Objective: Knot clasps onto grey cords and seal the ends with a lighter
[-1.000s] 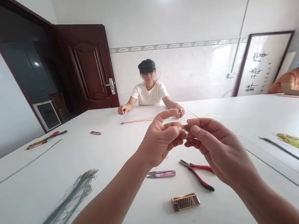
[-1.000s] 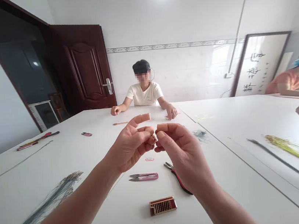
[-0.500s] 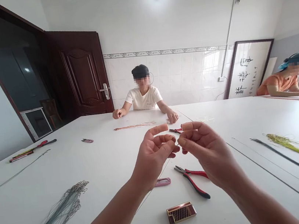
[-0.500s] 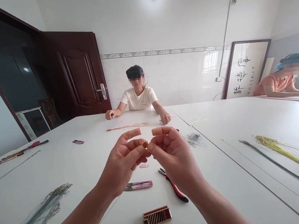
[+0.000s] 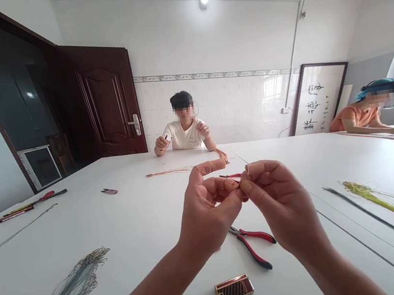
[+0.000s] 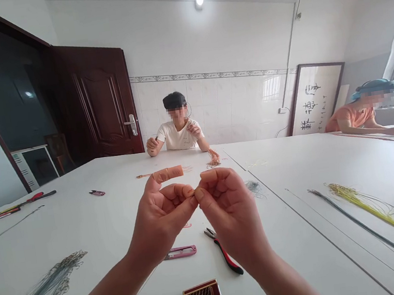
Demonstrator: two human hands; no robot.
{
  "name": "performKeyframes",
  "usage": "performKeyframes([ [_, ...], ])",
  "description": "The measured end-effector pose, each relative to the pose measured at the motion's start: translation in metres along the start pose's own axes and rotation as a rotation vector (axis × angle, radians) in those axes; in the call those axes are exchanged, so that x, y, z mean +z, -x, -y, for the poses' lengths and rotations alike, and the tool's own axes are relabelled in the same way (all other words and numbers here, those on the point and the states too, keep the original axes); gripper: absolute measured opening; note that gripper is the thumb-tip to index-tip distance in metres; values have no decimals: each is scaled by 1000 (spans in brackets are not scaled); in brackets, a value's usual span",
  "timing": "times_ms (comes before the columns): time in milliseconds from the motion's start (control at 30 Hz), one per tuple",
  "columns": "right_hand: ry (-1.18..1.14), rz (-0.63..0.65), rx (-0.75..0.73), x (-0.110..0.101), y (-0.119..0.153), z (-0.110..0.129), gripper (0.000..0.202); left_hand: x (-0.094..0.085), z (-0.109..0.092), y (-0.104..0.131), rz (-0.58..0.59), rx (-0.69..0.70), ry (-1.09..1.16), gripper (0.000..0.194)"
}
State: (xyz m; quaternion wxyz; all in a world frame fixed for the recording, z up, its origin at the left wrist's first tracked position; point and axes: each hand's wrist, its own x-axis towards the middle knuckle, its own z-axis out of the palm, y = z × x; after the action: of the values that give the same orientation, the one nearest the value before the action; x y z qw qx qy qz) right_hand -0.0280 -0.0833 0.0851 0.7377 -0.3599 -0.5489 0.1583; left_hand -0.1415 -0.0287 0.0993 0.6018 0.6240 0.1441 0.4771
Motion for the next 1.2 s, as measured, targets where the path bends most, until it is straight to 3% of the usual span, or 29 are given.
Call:
performKeyframes([
  [167, 45, 55, -66, -2, 4, 8, 16, 5, -8, 7, -48, -25, 172, 49],
  [300, 115, 62, -92, -2, 6, 9, 21, 8, -16, 15, -128, -48, 176, 53],
  [533, 283, 70, -270, -2, 11, 9, 39, 4, -18, 18, -83, -79, 149, 54],
  [700, 385, 52, -395, 0, 11, 8, 35, -1, -16, 18, -34, -128, 167, 58],
  [967, 494, 62, -346, 4, 11, 9, 19, -1, -13, 21, 29, -201, 196, 59],
  [1200, 469, 93, -341, 3, 13, 9, 22, -1, -14, 20, 3, -253, 171, 57],
])
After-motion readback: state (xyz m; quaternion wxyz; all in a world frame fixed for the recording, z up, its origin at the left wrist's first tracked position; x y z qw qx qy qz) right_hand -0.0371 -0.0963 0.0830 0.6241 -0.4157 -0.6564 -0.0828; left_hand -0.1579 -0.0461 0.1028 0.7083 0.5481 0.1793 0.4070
